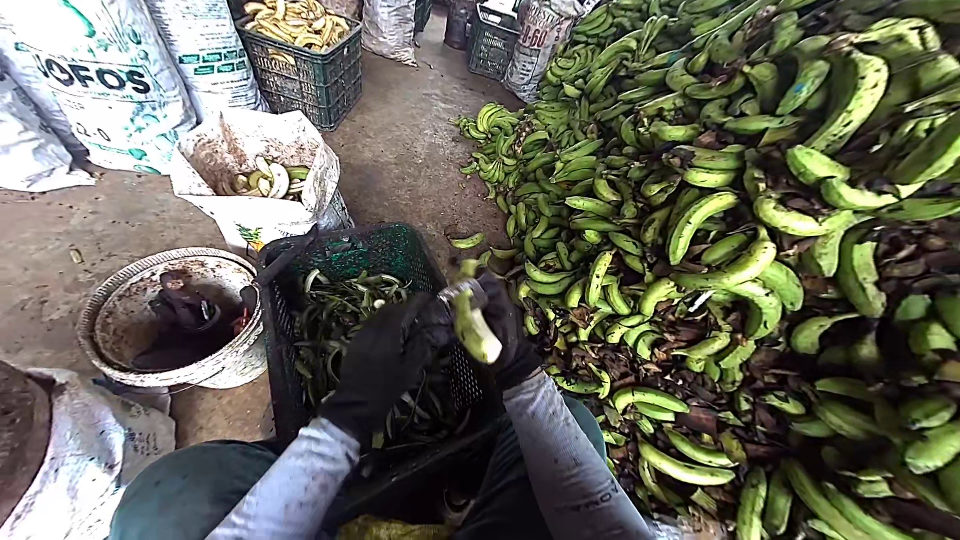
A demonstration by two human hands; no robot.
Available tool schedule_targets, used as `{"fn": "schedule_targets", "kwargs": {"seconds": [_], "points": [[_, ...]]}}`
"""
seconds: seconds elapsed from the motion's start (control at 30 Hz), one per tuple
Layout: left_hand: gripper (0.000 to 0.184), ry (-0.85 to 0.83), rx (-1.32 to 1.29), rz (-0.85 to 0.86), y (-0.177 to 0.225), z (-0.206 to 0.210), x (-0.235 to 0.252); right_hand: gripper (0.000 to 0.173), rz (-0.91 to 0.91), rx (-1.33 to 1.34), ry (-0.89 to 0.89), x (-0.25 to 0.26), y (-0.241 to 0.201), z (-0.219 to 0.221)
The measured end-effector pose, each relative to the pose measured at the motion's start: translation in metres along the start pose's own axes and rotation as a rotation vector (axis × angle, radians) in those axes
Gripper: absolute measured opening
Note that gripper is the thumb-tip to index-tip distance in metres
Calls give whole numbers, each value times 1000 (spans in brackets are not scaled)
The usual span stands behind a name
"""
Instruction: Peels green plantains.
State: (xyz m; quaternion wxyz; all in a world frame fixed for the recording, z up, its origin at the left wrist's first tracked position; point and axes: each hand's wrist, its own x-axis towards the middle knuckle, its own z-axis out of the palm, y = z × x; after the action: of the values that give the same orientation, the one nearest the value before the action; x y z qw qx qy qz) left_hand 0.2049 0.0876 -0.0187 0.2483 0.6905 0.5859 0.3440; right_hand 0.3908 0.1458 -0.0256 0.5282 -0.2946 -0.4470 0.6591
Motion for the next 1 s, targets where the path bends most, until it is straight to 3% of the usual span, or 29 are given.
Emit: {"fn": "schedule_targets", "kwargs": {"seconds": [0.07,0.13,0.37,0.57,0.7,0.8,0.87,1.0], "points": [[43,27,-11,-136,-9,-14,16,31,120,-20,-151,-10,2,4],[45,89,-45,-196,-15,-24,23,34,130,-53,-192,-16,0,7],[59,-36,-100,-44,-12,-2,4,38,13,206,-77,4,3,-4],[63,174,150,219,-7,19,-11,36,-33,345,436,14,-10,10],[59,245,235,236,-6,22,-16,36,-67,339,551,15,-13,12],[54,148,198,155,-7,16,-13,36,-35,182,429,13,-8,7],[52,69,138,73,-11,10,-4,39,24,23,243,7,-5,6],[45,68,34,-75,-23,-8,15,36,131,-224,-161,-16,-1,8]]}}
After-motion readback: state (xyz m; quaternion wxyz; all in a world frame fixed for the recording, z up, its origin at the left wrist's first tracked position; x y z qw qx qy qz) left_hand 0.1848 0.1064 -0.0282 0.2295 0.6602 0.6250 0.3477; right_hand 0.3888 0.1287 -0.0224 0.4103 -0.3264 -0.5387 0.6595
